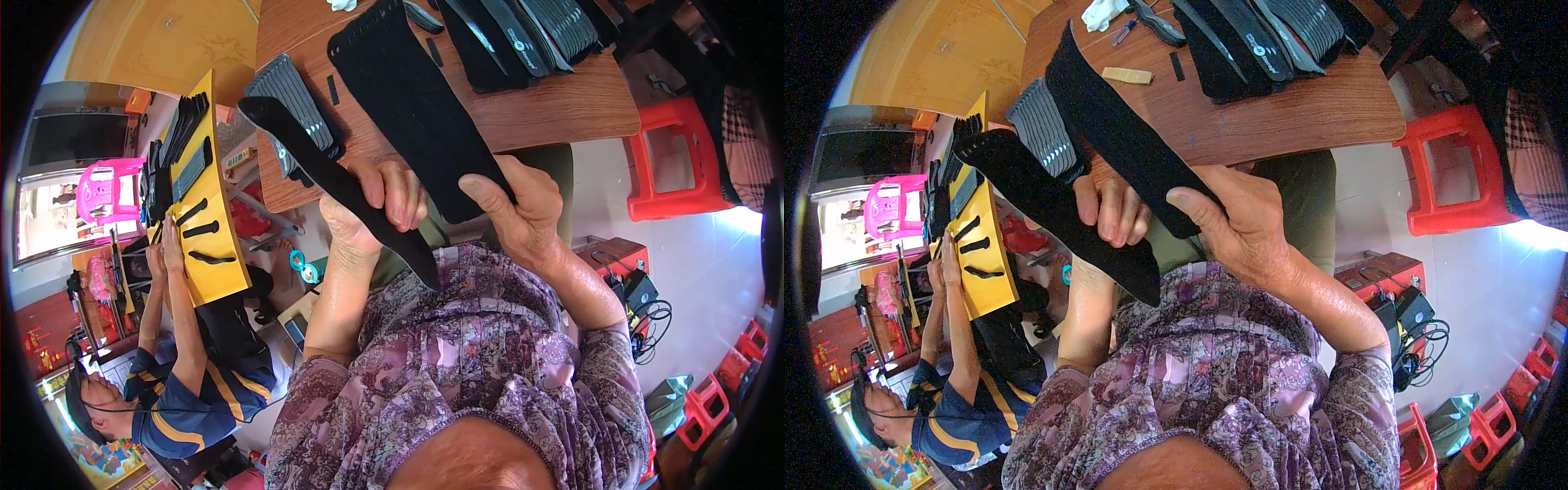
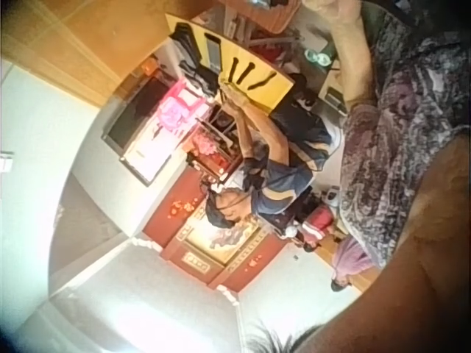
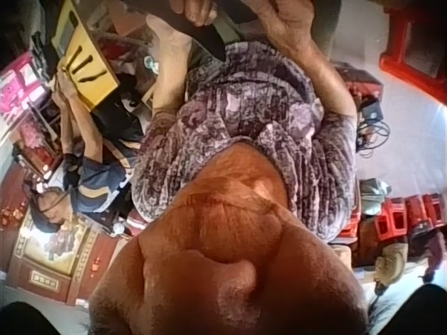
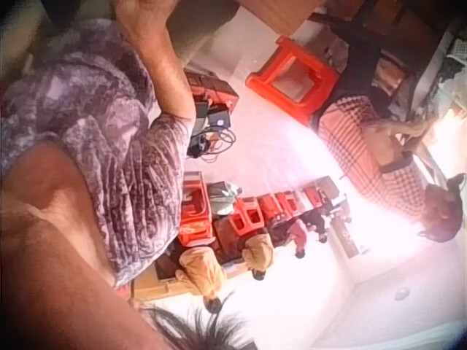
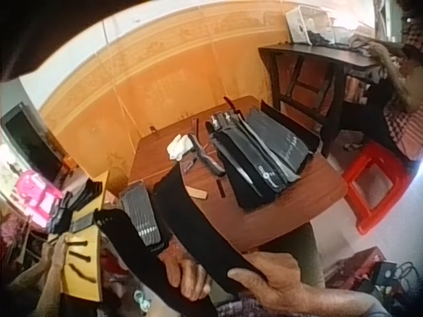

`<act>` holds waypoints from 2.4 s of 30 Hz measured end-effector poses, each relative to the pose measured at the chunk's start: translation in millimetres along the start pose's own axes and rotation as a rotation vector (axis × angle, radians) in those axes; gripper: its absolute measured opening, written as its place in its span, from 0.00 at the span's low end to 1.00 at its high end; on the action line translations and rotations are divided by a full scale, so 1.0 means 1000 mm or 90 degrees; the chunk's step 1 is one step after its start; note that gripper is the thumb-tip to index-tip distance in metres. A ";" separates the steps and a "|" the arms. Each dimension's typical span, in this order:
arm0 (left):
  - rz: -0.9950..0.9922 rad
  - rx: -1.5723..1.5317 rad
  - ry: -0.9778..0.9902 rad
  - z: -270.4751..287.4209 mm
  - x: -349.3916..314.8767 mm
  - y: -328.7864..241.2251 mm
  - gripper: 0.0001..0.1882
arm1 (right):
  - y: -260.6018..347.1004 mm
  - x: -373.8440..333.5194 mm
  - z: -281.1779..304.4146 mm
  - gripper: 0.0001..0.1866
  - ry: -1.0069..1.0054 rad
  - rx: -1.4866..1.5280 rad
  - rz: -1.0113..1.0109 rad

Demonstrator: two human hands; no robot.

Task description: Organizing, wiping, and inspecting black textile components at a workshop desk.

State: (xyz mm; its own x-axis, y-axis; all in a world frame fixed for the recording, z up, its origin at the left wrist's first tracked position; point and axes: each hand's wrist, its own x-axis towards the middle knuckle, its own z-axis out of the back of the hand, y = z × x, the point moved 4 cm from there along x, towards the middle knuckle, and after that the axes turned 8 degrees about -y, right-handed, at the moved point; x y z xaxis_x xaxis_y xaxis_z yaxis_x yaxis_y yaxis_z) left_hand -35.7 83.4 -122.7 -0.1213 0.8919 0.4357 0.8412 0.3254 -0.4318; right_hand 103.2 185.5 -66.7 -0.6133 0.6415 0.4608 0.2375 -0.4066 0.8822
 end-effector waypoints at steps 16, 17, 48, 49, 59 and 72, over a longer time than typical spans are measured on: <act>-0.022 0.075 -0.319 -0.039 -0.001 0.001 0.16 | -0.005 -0.017 0.009 0.08 0.046 -0.035 -0.005; -0.021 0.138 -0.351 -0.037 -0.005 0.001 0.14 | -0.006 -0.017 0.013 0.07 0.016 -0.060 -0.026; -0.226 0.247 -0.634 -0.038 -0.005 0.016 0.25 | -0.014 -0.019 0.004 0.06 -0.009 -0.061 -0.109; -0.224 0.247 -0.633 -0.039 -0.003 0.017 0.25 | -0.015 -0.019 0.003 0.06 0.004 -0.062 -0.122; -0.172 0.332 -0.690 -0.038 0.009 0.022 0.23 | -0.019 -0.020 0.000 0.07 -0.004 -0.065 -0.043; -0.204 0.286 -0.630 -0.023 0.001 0.018 0.24 | 0.026 -0.022 -0.015 0.16 0.037 -0.235 0.319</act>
State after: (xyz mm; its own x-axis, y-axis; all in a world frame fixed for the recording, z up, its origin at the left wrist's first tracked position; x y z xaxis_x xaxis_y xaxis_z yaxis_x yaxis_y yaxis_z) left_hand -8.4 83.2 -111.9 -0.8287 0.5387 -0.1520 0.4548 0.4896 -0.7439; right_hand 111.5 150.8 -55.3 -0.5376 0.2825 0.7945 0.2376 -0.8533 0.4642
